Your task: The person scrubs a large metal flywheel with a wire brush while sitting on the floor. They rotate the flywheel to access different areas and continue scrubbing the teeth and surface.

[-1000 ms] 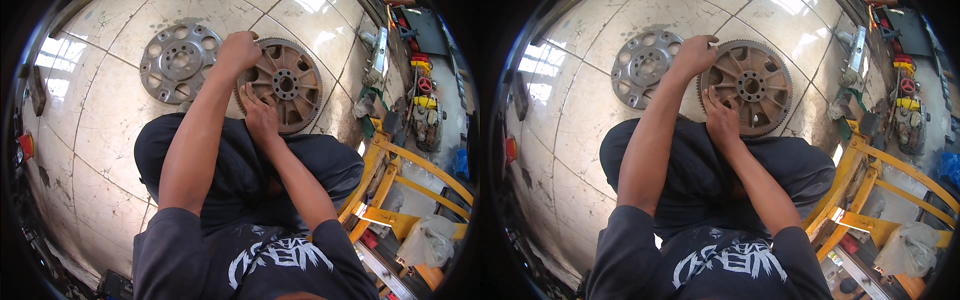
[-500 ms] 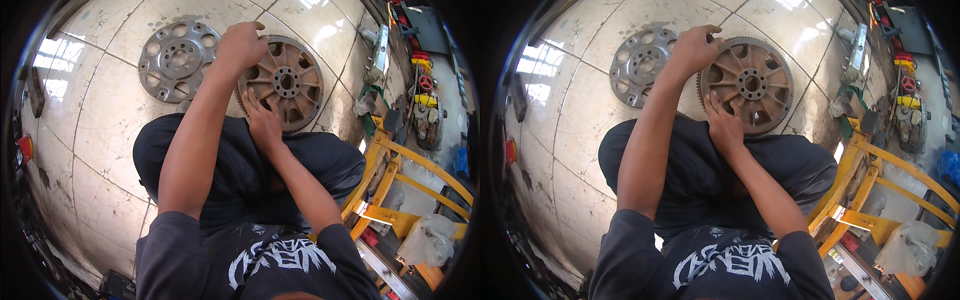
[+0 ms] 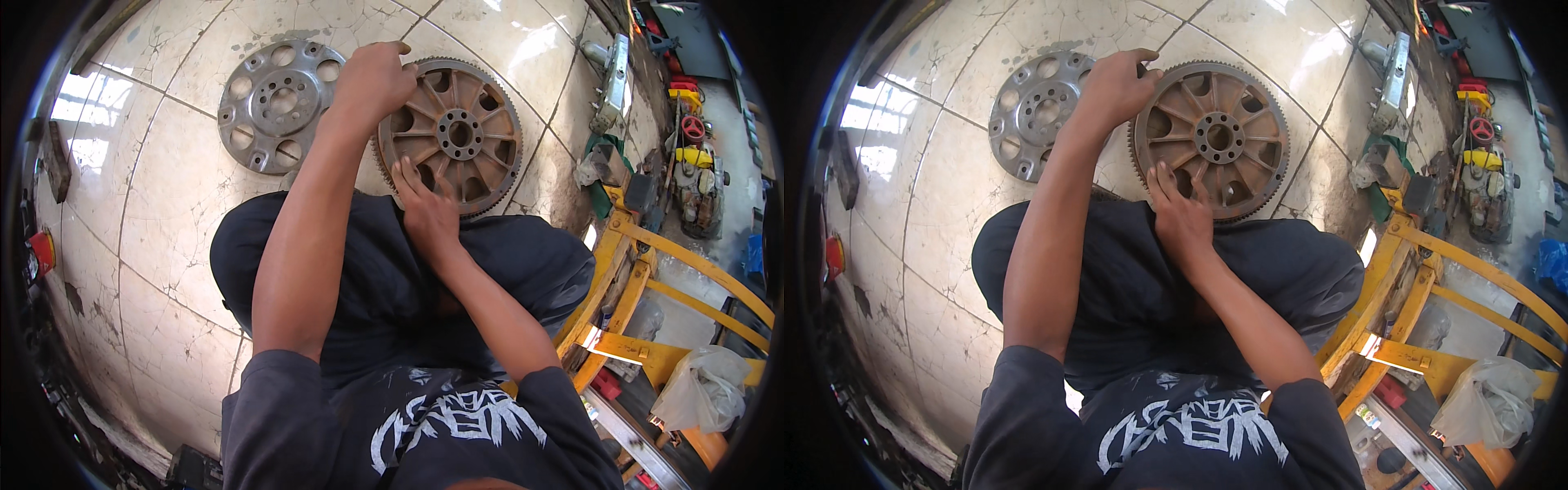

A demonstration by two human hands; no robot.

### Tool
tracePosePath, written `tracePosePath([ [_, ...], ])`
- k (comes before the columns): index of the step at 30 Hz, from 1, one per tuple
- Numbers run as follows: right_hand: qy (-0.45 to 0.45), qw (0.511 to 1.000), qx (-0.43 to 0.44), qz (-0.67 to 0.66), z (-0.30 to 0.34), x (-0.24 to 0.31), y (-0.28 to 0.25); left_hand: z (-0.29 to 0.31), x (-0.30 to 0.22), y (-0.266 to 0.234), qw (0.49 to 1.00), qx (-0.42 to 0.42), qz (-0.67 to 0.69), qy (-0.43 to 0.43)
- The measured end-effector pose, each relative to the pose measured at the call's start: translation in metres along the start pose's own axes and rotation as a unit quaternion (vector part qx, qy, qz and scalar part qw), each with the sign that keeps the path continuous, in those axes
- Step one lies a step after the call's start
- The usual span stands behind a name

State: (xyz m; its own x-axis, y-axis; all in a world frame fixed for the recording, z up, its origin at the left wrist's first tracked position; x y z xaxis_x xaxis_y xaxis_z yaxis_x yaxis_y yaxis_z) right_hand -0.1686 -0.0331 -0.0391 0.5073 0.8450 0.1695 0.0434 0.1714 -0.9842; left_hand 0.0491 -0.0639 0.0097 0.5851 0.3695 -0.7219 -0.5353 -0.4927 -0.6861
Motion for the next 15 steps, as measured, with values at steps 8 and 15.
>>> tracePosePath([
  [8, -0.001, 1.0, -0.003, 0.029, 0.011, -0.005, 0.008, -0.001, -0.009, 0.008, 0.999, 0.025, -0.018, 0.013],
  [15, -0.011, 0.999, -0.019, 0.024, 0.025, -0.009, 0.001, 0.001, -0.004, 0.005, 1.0, 0.018, -0.014, 0.0],
])
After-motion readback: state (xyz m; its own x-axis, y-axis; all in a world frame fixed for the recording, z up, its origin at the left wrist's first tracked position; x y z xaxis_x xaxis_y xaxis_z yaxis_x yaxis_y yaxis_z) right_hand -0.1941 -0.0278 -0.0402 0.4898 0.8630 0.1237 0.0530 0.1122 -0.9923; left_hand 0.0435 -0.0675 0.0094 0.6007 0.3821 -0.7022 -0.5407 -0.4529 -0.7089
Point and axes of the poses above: each hand's wrist, its own z-axis away from the middle knuckle, its own y-axis out of the palm, x = y × z, the point moved 9 cm from there along -z, towards the middle knuckle, and after that the axes turned 10 degrees about y, right-handed, at the moved point
